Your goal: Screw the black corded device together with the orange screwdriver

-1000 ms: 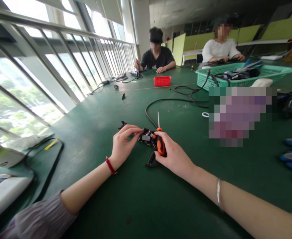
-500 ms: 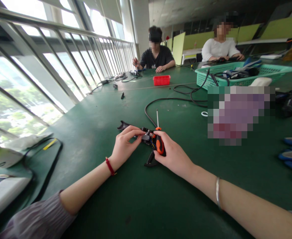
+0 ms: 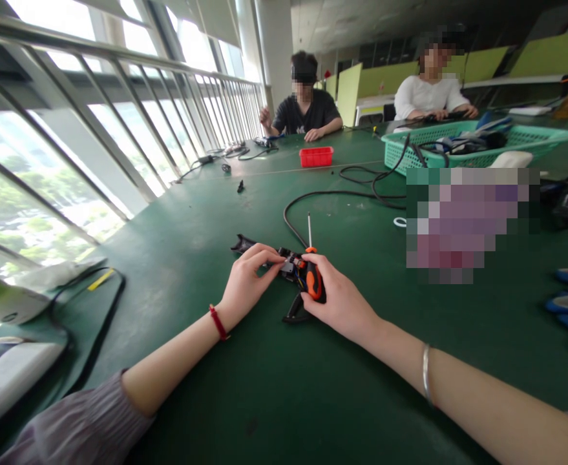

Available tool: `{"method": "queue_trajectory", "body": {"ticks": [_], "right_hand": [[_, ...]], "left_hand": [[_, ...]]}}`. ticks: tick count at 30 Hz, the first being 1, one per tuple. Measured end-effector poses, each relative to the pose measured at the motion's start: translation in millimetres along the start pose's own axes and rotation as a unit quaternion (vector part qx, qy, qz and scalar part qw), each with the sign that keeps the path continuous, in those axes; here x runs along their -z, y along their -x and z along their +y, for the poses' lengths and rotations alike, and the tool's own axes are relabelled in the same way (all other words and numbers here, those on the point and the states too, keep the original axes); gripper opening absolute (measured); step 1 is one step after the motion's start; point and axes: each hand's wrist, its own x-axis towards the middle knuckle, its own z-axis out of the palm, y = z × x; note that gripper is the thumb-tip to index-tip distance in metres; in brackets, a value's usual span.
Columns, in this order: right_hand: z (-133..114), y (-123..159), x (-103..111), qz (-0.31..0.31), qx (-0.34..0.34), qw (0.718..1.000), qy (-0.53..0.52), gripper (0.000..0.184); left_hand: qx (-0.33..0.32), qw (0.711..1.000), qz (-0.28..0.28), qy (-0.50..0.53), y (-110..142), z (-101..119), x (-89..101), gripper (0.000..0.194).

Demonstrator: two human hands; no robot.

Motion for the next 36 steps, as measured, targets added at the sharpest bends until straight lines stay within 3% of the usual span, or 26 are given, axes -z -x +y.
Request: {"method": "queue_trajectory", "body": {"ticks": [9,15,18,24,29,32,36], "right_hand": [[4,-1,-3,-0.04,0.009,0.998,-0.051,0.064],[1,-1,-1,-0.041,-0.001,0.999,-0.036,0.064],[1,-1,-1,-0.044,-0.003,0.999,-0.023,0.065],[2,0,-3,-0.039,0.006,0.999,-0.016,0.063],[-1,1,-2,-0.036,0.006,0.999,-0.026,0.063],[-1,2,-2,0.007,-0.007,0.999,-0.04,0.06],[3,0,-5,0.123,-0.006,0.982,-0.141,0.05]], "left_hand": [[0.032,0.998,0.006,0.051,-4,-15,5.4,0.008],[0.02,0.997,0.061,0.045,-2,-9,5.7,0.007],[-0.006,0.999,0.049,0.01,-1,-9,5.6,0.008],[-0.124,0.988,-0.011,-0.088,2,-5,6.1,0.018],[-0.149,0.98,-0.037,-0.126,2,-2,7.2,0.016],[-0.158,0.979,-0.028,-0.13,1,-6,9.0,0.017],[-0.14,0.982,-0.013,-0.124,0,-12,9.4,0.02]]}}
